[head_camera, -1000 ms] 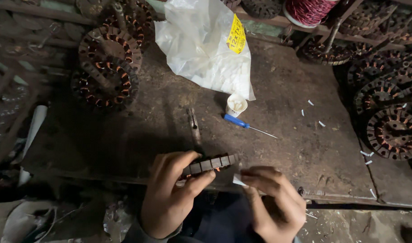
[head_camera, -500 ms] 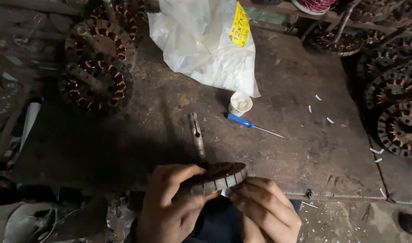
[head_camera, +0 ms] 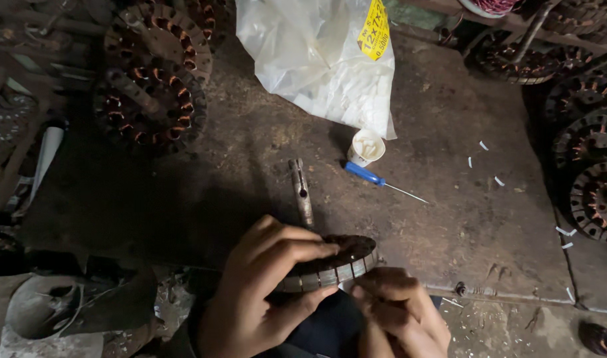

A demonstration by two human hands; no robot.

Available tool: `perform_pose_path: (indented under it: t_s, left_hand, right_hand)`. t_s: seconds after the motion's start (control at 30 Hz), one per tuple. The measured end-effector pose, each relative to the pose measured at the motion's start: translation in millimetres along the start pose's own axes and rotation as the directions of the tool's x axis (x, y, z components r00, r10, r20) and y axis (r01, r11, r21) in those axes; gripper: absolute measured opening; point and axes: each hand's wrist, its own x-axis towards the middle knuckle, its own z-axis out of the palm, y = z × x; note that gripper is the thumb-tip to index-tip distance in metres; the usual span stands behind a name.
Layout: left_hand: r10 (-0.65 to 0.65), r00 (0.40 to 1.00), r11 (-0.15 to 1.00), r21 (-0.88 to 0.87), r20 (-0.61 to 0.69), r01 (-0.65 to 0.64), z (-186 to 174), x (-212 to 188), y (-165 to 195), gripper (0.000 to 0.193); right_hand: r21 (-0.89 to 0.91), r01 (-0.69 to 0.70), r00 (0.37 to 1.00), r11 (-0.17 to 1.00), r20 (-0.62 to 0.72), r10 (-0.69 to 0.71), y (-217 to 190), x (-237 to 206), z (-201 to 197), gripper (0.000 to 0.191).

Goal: The person assembles a circular electrical component by inserting small white rectangular pieces into slots on a metal ring. They use a blue-handled screwdriver to press the pieces into place and rotate the ring to access different slots.

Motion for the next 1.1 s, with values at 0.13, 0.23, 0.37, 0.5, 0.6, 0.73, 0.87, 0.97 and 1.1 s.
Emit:
perform_pose_path:
  t_s: [0.13,0.23,0.37,0.5,0.6,0.73,0.87,0.97,1.1]
  left_hand:
    - [-0.062,0.998,0.998,-0.024,-0.018,0.062,3,-3,3,0.035]
    - [-0.048,0.999,0.999,-0.012,-0.008,0.048,5,-4,5,0.034]
    - [-0.048,0.998,0.999,-0.024,-0.027,0.047,6,-4,6,0.033]
    - [-0.026,0.999,0.999,-0.045,-0.021,0.025,3,-1,6,0.032]
    - [-0.021,0.999,0.999,-0.051,-0.028,0.020,1,1,6,0.031]
    - [-0.034,0.999,0.999,-0.036,-0.019,0.033,-2,2,6,0.030]
    - [0.002,1.000,0.999,-0.047,-0.029,-0.003,-1,4,3,0.033]
    - [-0.024,0.999,0.999,-0.050,-0.038,0.022,1,4,4,0.034]
    - [-0.053,0.997,0.997,-0.054,-0.052,0.050,2,2,7,0.036]
  right_hand:
    - [-0.168,-0.081,0.993,0.982,0.072,0.095,-11,-2,-4,0.014]
    - [-0.068,0.010,0.996,0.998,0.091,-0.004,-5,-2,-7,0.014]
    - [0.150,0.060,0.998,0.987,-0.013,-0.058,14,-6,-1,0.021]
    - [0.202,0.065,0.995,0.977,-0.085,-0.048,21,-7,6,0.026]
    - [0.209,0.104,0.990,0.972,-0.110,-0.083,14,-5,11,0.031]
    - [-0.133,0.126,0.992,0.983,0.042,-0.122,-5,1,8,0.018]
    - [-0.272,0.254,0.960,0.928,0.191,-0.207,-12,22,-1,0.019]
    - [-0.300,0.315,0.926,0.900,0.304,-0.223,-19,37,-8,0.019]
    - [-0.269,0.501,0.790,0.823,0.530,-0.308,-21,52,-18,0.026]
